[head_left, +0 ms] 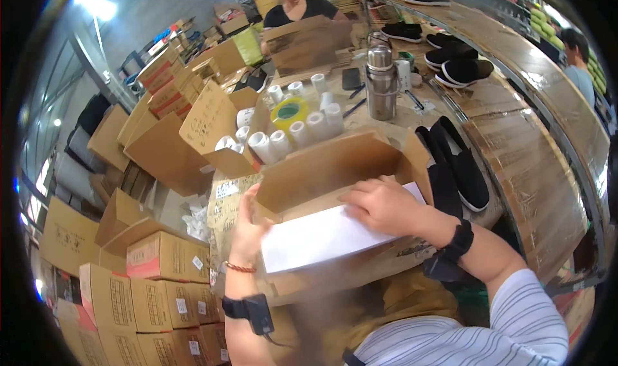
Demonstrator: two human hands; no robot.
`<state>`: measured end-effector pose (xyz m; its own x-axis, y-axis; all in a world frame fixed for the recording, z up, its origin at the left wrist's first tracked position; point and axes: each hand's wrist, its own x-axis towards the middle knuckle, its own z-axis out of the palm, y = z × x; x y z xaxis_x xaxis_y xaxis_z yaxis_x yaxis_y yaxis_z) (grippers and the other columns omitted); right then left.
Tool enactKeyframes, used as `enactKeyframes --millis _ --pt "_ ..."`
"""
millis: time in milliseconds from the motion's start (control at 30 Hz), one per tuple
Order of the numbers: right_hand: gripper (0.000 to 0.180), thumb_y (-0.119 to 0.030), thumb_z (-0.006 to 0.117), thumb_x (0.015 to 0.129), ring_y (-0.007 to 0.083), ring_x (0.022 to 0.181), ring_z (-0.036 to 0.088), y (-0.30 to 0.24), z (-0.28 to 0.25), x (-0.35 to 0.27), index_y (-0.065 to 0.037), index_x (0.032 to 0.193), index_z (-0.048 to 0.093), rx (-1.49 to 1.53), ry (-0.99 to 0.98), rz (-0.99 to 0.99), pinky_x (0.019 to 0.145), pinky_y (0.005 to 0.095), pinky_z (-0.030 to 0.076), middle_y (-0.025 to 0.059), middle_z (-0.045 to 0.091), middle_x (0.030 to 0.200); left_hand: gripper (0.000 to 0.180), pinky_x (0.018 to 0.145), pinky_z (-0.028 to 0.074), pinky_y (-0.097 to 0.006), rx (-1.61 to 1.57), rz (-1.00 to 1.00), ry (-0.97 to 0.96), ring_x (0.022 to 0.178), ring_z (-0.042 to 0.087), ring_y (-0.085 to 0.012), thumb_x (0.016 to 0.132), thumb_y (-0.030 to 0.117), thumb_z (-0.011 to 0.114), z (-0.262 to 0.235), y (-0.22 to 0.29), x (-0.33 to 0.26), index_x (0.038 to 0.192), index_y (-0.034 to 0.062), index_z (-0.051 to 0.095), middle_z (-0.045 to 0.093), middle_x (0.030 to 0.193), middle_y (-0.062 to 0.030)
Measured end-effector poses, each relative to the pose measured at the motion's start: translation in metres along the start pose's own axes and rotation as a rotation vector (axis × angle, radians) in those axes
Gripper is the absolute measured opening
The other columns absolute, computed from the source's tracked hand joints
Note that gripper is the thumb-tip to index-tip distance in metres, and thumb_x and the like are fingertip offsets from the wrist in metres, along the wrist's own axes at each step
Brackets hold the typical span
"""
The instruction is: Packing pairs of black shoes into shoe boxes and preparing them for shipment.
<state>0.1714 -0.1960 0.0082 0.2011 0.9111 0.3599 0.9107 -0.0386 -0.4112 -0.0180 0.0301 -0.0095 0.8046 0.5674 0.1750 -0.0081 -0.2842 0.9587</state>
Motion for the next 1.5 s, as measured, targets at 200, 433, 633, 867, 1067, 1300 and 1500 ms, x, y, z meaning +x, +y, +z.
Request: enactKeyframes --millis 200,433,633,867,1067,1300,1500 --pt "0.01 -0.011 0.059 0.083 0.0253 0.082 0.054 0.023 -0.055 -0.032 -0.004 0.09 0.06 -0.034 0.827 -0.126 0.077 0.0364 0.042 0.0089 0.061 0.093 0.119 0.107 0.028 -0.04 0.58 0.085 0.092 0.125 0.033 -0.0325 0.045 0.019 0.089 0.028 0.023 -0.002 0.141 0.0061 0.019 0.036 0.131 -0.0175" --pt "0.068 -0.019 0.07 0.077 0.0336 0.112 0.049 0.044 -0.008 -0.03 -0.007 0.135 0.037 0.292 0.366 0.235 0.097 0.0369 0.039 0.0232 0.046 0.119 0.074 0.1 0.034 -0.036 -0.056 0.29 -0.045 0.119 0.042 -0.0285 0.06 0.016 0.083 -0.009 -0.034 0.0 0.125 0.0063 0.047 0.044 0.127 -0.0126" --pt "0.084 -0.043 0.079 0.058 0.0388 0.106 0.052 0.056 -0.042 -0.019 -0.011 0.128 0.044 0.161 -0.059 0.41 0.09 0.0403 0.044 0.0213 0.044 0.117 0.061 0.094 0.038 -0.035 0.596 0.143 0.008 0.107 0.047 -0.0285 0.058 0.018 0.082 0.034 0.045 -0.006 0.113 0.0106 0.057 0.047 0.108 -0.0122" --pt "0.069 -0.044 0.075 0.064 0.0417 0.099 0.055 0.048 -0.026 -0.014 -0.012 0.12 0.049 -0.024 0.043 0.444 0.084 0.0443 0.046 0.0216 0.044 0.115 0.055 0.084 0.043 -0.036 0.96 0.051 0.053 0.098 0.049 -0.0281 0.059 0.018 0.082 0.044 0.043 0.002 0.109 0.0107 0.06 0.047 0.098 -0.0094" --pt "0.055 -0.032 0.067 0.08 0.0322 0.107 0.051 0.032 -0.056 -0.038 -0.01 0.125 0.047 0.329 0.462 0.14 0.09 0.0366 0.042 0.015 0.045 0.114 0.03 0.077 0.043 -0.034 0.645 0.336 0.366 0.087 0.053 -0.0254 0.08 0.01 0.062 0.015 0.084 -0.021 0.109 0.0094 0.062 0.054 0.089 -0.0106" --pt "0.06 -0.039 0.07 0.074 0.0332 0.123 0.036 0.121 -0.021 -0.082 -0.007 0.119 0.047 -0.395 0.599 0.649 0.1 0.041 0.034 0.0177 0.039 0.125 0.045 0.106 0.019 -0.053 1.326 0.489 0.276 0.111 0.05 -0.028 0.082 0.033 0.06 0.067 0.035 -0.033 0.122 0.0129 0.055 0.056 0.114 -0.0122" --pt "0.028 -0.034 0.062 0.08 0.0356 0.093 0.058 0.18 -0.006 -0.137 -0.009 0.091 0.063 -0.386 0.251 0.878 0.077 0.0433 0.047 0.0149 0.06 0.097 0.05 0.098 0.03 -0.051 1.136 0.311 0.029 0.106 0.051 -0.0284 0.08 0.032 0.063 0.067 0.037 -0.04 0.125 0.0129 0.053 0.057 0.109 -0.0129"
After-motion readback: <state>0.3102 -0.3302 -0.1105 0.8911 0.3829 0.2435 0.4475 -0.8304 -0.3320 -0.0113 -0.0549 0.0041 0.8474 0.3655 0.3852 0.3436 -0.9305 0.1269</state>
